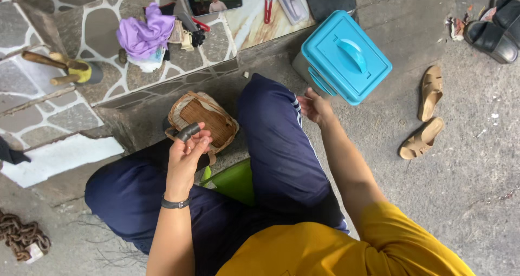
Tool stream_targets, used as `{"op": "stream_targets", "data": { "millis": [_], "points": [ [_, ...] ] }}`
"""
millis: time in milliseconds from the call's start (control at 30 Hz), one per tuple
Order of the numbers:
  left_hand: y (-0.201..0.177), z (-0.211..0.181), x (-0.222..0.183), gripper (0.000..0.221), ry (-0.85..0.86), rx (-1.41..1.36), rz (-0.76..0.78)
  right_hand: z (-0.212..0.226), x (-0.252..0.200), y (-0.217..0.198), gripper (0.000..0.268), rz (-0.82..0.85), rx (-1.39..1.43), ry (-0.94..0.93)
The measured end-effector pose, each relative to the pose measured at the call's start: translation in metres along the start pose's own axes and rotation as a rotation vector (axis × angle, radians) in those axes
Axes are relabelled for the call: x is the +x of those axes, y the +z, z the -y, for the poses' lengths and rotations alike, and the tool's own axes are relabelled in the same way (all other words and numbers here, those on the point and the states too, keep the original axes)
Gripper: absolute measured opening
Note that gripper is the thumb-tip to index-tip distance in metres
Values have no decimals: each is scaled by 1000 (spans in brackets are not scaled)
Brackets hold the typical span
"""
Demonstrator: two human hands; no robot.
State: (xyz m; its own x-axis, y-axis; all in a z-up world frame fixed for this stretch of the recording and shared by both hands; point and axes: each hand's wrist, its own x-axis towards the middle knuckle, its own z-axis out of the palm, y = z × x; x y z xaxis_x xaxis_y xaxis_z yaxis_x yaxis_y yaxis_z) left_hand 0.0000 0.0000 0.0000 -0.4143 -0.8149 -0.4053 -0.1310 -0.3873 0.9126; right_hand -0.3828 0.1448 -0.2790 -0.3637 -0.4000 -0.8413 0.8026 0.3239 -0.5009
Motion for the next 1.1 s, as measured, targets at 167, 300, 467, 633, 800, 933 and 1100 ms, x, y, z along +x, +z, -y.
{"op": "stream_targets", "data": {
  "millis": [167,300,467,633,800,933,1100],
  "points": [
    [2,-4,-2,38,-21,19,2,-5,-31,-50,31,-200,127,-139],
    [7,-13,-4,38,-30,37,17,14,-73,-83,38,-531,301,-443],
    [11,-11,-8,38,-17,39,38,43,-72,-99,62,-499,75,-570],
    [1,-7,-5,39,-4,23,19,72,-115,-81,57,-498,-237,-506],
    [1,-5,-5,37,14,45,31,87,-110,-91,28,-580,-302,-677],
    [7,-7,-1,37,7,70,30,127,-146,-45,43,-759,-955,-1058],
    [7,-10,-1,40,-56,36,57,155,-68,-45,51,-471,-1387,-1230]
  ]
}}
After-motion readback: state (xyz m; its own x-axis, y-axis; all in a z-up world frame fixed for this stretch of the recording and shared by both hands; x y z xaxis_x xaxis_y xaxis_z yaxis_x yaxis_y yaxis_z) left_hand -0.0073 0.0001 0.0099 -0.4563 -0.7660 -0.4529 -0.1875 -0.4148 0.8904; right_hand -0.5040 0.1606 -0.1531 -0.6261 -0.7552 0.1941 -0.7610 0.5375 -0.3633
